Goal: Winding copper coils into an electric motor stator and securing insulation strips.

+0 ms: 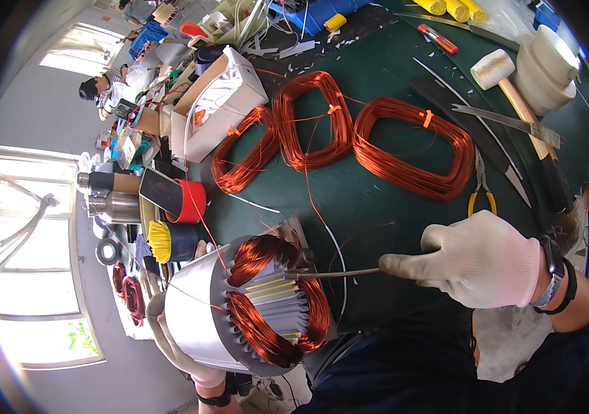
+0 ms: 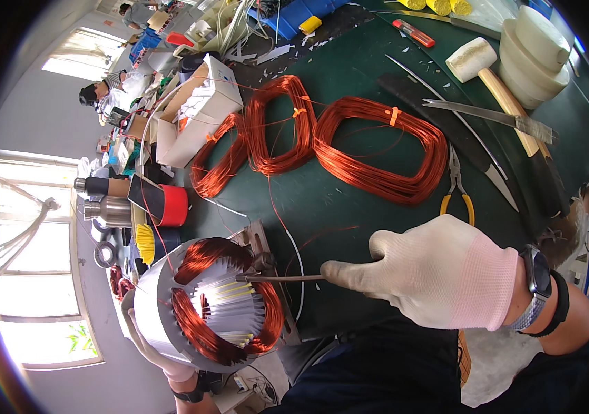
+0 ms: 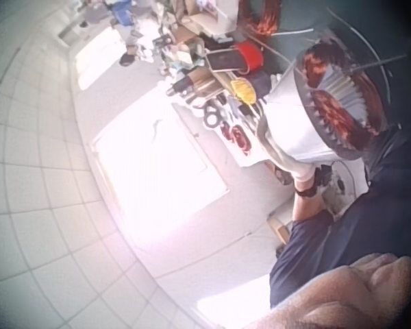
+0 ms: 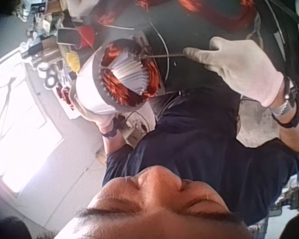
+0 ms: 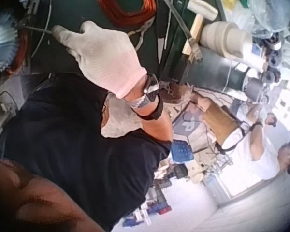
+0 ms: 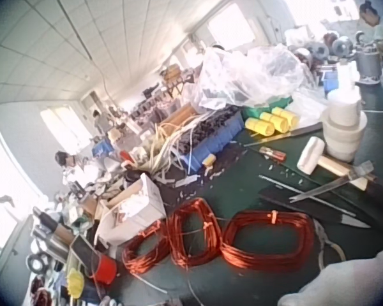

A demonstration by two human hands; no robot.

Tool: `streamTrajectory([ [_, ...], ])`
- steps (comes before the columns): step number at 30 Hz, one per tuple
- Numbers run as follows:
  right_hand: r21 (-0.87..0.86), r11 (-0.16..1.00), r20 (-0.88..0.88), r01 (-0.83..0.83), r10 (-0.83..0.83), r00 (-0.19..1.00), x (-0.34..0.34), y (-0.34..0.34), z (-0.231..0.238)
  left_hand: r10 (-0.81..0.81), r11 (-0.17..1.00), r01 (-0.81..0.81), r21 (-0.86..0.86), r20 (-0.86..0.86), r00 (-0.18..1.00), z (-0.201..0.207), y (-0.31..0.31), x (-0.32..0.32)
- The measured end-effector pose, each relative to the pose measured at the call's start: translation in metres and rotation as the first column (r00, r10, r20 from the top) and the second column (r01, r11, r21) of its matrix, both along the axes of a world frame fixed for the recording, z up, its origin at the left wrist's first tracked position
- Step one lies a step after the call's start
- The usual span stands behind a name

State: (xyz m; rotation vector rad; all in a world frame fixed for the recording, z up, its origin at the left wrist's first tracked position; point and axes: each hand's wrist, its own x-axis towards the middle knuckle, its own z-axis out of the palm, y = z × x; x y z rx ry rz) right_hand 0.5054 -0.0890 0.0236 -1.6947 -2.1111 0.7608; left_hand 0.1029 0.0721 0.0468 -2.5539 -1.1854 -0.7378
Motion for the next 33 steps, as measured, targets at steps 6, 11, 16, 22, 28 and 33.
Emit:
streamTrajectory([
  [6,0.217,0.973,0.213,-0.075,0.028,0.977,-0.006,0.002,0.009,0.152,0.965,-0.049,-0.257,0.397,0.905,0.001,-0.006,-0.014],
  [11,0.301,0.953,0.239,0.000,-0.076,0.968,-0.014,0.017,0.009,0.179,0.944,-0.044,-0.327,0.395,0.901,-0.014,0.011,-0.006],
  [16,0.478,0.874,0.230,-0.083,-0.033,0.973,-0.043,0.037,0.025,0.257,0.904,-0.050,-0.425,0.445,0.858,-0.015,0.013,-0.008],
  [22,0.435,0.898,0.143,-0.060,-0.003,0.990,-0.075,0.056,0.015,0.298,0.867,0.013,-0.498,0.538,0.789,-0.019,0.021,-0.007],
  [28,0.486,0.865,0.134,-0.128,0.071,0.988,-0.074,0.059,0.010,0.326,0.826,0.098,-0.556,0.612,0.721,-0.012,0.012,0.000],
  [33,0.390,0.914,0.110,-0.111,0.073,0.991,-0.079,0.058,-0.006,0.313,0.791,0.233,-0.566,0.702,0.640,-0.005,0.002,0.001],
])
